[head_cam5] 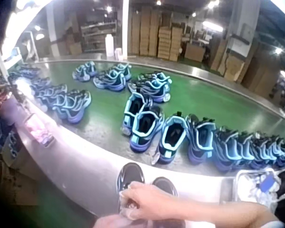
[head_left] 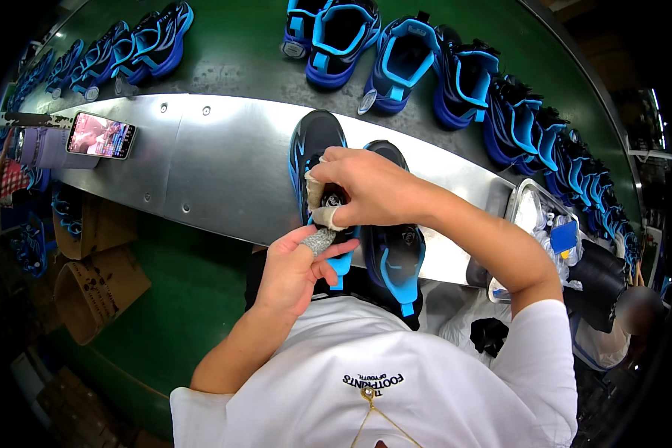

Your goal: The person cleans the interior and exterior surfaces of black and blue sneakers. The person uses a small cloth to wipe the inside of the heel, the tongue area, and the outer soles of several shoes taken from a conveyor belt.

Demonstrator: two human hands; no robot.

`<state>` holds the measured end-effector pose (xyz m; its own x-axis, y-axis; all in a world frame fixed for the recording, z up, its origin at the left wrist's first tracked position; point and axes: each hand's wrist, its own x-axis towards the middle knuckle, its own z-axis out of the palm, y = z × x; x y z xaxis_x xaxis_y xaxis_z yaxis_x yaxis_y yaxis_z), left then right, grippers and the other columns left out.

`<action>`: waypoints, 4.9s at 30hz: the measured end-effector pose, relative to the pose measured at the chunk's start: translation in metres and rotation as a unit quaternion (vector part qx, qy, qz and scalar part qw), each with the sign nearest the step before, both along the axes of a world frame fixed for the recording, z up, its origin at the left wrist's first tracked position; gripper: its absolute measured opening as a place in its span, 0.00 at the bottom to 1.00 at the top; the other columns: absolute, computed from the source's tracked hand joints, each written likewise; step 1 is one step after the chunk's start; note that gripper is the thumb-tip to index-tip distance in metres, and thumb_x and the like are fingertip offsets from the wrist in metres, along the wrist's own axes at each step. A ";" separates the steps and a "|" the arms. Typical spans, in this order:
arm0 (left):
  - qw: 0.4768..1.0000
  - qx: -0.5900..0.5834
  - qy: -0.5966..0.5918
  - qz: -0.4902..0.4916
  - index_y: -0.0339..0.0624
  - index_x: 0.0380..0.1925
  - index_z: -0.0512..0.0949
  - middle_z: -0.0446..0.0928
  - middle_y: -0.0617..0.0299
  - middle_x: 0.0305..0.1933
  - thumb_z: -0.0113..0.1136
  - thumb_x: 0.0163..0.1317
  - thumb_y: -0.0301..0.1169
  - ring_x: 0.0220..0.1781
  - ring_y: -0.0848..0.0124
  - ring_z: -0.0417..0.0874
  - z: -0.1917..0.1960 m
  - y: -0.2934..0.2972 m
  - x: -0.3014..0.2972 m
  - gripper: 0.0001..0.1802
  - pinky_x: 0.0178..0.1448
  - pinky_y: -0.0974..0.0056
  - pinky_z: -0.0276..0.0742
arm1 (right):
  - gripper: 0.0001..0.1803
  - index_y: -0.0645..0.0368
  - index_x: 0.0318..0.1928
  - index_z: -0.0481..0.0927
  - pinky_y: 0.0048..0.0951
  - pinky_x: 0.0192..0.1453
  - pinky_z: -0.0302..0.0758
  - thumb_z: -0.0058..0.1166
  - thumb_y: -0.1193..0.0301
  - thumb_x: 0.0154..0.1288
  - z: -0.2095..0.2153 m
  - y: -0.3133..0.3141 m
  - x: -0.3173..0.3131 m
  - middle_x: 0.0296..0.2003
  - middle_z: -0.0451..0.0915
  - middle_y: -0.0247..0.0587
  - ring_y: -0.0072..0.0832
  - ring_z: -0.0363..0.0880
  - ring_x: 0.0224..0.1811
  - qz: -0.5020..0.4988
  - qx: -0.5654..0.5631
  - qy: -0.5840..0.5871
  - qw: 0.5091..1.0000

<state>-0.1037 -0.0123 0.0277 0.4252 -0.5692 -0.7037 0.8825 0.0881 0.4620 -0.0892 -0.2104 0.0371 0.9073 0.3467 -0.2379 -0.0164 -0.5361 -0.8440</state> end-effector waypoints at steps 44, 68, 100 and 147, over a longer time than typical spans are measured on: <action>0.547 0.025 -0.677 -0.492 0.42 0.40 0.79 0.78 0.48 0.27 0.56 0.62 0.41 0.25 0.53 0.82 -0.003 -0.065 -0.045 0.15 0.27 0.53 0.78 | 0.25 0.46 0.53 0.80 0.43 0.49 0.76 0.65 0.56 0.54 -0.001 -0.172 0.011 0.41 0.80 0.50 0.49 0.79 0.43 -0.226 -0.629 -0.169 0.724; 0.379 0.295 -0.824 -0.299 0.41 0.32 0.85 0.80 0.49 0.41 0.58 0.60 0.41 0.49 0.49 0.76 -0.068 -0.083 0.270 0.15 0.54 0.49 0.71 | 0.18 0.58 0.47 0.76 0.44 0.32 0.77 0.61 0.63 0.59 0.036 0.006 -0.111 0.26 0.78 0.50 0.48 0.80 0.27 -0.132 -0.221 -0.051 0.965; 0.383 0.130 -0.880 -0.251 0.43 0.34 0.81 0.74 0.50 0.51 0.59 0.46 0.23 0.45 0.56 0.75 0.009 -0.077 -0.001 0.12 0.48 0.56 0.75 | 0.24 0.53 0.48 0.78 0.37 0.46 0.78 0.61 0.80 0.46 0.035 -0.004 -0.200 0.49 0.71 0.51 0.47 0.71 0.51 -0.238 -0.227 -0.124 0.936; 0.431 0.094 -0.785 -0.434 0.45 0.38 0.82 0.77 0.60 0.42 0.63 0.48 0.25 0.45 0.57 0.75 -0.003 -0.110 0.005 0.14 0.53 0.59 0.73 | 0.23 0.50 0.52 0.83 0.33 0.39 0.73 0.60 0.81 0.56 0.044 -0.039 -0.198 0.31 0.69 0.43 0.37 0.72 0.31 -0.233 -0.172 -0.037 0.956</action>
